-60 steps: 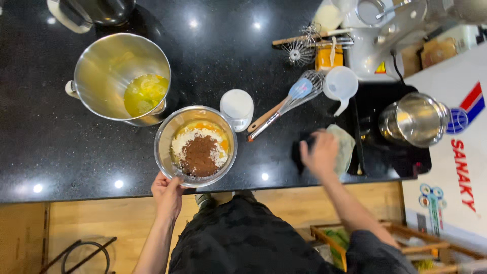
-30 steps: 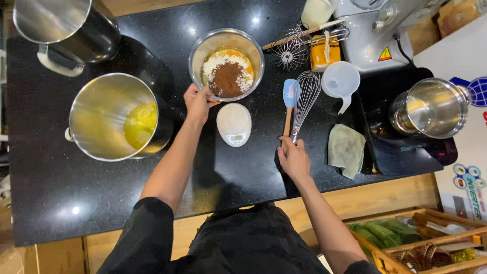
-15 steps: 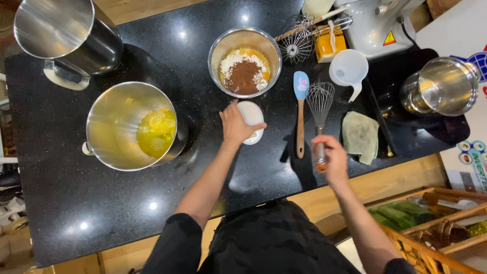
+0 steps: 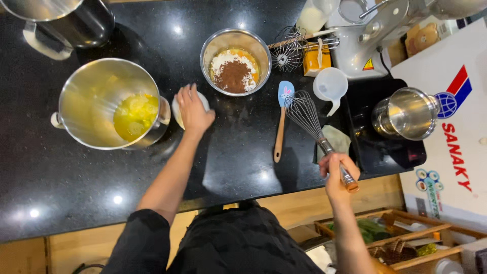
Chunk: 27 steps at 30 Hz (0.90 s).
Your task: The person measures out flour into a bowl, adds cocoa powder using a spoon, and then pours liquid from a small bottle into the mixture.
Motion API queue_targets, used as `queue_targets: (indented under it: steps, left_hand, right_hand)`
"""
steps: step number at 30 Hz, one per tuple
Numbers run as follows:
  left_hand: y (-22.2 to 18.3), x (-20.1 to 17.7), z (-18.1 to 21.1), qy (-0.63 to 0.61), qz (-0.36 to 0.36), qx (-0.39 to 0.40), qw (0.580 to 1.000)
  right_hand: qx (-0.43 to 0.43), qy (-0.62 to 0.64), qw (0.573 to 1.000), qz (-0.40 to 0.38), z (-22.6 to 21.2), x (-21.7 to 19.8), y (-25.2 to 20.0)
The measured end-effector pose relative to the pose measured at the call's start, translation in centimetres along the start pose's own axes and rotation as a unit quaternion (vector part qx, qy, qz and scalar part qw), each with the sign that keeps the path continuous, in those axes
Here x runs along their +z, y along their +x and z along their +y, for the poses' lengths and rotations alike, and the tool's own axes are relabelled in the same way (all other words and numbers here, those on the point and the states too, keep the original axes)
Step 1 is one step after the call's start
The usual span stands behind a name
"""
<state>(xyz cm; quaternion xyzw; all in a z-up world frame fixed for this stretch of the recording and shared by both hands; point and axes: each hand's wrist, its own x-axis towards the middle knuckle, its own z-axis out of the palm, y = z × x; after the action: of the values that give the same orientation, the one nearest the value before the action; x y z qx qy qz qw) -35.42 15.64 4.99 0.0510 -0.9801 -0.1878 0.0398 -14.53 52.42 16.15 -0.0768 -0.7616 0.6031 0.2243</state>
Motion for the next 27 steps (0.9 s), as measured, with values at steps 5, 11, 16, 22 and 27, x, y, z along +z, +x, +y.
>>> queue_targets:
  steps: [5,11,16,22,27]
  left_hand:
    - [3.0,2.8,3.7,-0.616,-0.015,-0.175,0.768]
    - [-1.6,-0.7,9.1,-0.713,-0.001,-0.257,0.653]
    - [-7.8,3.2,9.7,-0.734,0.032,-0.291,0.613]
    - [-16.6,0.7,10.8,-0.739,0.036,-0.282,0.61]
    - [-23.6,-0.9,7.6,-0.732,0.007,-0.258,0.631]
  right_hand:
    - [0.049,0.093,0.992,0.063,1.3,-1.1,-0.6]
    - [0.055,0.139,0.989,0.009,-2.0,-0.1,2.9]
    - [0.061,0.139,0.986,-0.071,-1.2,4.0,7.5]
    - [0.052,0.146,0.973,-0.168,5.1,8.5,10.0]
    - [0.1,0.135,0.977,-0.128,8.7,10.0,8.7]
